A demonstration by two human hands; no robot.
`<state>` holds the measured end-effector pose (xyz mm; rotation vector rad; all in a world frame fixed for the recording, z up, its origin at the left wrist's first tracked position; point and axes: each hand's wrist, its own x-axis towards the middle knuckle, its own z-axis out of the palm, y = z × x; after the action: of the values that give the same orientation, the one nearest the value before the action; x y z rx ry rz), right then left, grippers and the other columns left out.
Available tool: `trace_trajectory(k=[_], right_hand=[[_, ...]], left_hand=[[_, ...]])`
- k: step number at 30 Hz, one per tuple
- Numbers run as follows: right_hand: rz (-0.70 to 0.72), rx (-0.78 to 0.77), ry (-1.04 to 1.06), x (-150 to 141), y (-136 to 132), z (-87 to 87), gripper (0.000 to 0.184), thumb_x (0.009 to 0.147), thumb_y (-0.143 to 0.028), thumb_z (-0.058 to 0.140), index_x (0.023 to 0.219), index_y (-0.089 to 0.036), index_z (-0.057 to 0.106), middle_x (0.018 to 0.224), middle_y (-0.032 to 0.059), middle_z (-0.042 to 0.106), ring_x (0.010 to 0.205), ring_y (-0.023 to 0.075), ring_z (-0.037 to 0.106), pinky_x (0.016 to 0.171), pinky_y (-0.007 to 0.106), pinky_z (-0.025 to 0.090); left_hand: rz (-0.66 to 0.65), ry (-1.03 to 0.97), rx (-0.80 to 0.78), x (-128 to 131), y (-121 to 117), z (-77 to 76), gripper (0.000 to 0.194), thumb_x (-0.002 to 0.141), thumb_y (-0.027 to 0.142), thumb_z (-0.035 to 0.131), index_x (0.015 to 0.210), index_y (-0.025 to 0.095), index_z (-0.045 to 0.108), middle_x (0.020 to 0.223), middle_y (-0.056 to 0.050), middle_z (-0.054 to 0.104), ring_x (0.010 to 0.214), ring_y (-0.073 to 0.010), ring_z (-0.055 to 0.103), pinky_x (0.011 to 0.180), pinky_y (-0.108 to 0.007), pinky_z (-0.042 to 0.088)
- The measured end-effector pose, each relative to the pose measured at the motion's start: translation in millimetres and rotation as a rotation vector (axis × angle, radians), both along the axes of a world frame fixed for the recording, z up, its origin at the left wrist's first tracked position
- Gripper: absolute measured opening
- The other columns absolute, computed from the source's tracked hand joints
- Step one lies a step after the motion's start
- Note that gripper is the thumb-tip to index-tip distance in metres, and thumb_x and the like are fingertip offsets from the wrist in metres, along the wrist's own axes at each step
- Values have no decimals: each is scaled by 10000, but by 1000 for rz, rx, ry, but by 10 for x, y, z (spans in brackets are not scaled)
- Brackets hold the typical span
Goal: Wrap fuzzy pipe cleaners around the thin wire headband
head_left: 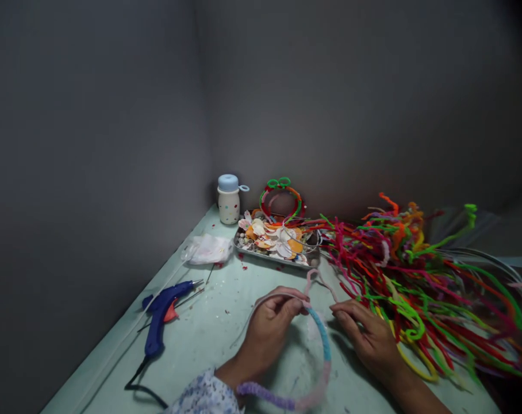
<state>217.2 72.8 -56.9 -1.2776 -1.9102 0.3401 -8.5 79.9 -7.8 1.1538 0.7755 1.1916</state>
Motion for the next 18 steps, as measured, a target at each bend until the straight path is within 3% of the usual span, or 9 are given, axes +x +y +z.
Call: trace_trajectory(k=[7, 14, 18], right_hand=[[40, -155, 184, -13, -39, 31, 185, 883, -302, 498, 888, -209, 658, 786, 44, 654, 693, 195, 640, 647, 307, 507], [237, -470, 558, -269, -202, 73, 309, 895, -426, 464, 895, -175, 644, 701, 36, 633, 620, 166, 598, 582, 276, 475], [248, -575, 678, -401, -262, 72, 284, 868, -433, 523, 912, -171, 624, 653, 11, 610, 542, 139, 568, 550, 263, 465]], left_hand=[[1, 60, -15, 124, -33, -87, 156, 848, 260, 580, 902, 152, 679, 866, -54, 680, 845, -165, 625, 789, -259, 469], [11, 196, 155, 194, -99, -211, 157, 856, 244, 562, 916, 164, 683, 952, -62, 668, 922, -179, 610, 848, -273, 449], [25, 228, 195, 203, -112, -277, 149, 860, 242, 555, 900, 165, 676, 927, -50, 656, 891, -166, 608, 827, -259, 443]])
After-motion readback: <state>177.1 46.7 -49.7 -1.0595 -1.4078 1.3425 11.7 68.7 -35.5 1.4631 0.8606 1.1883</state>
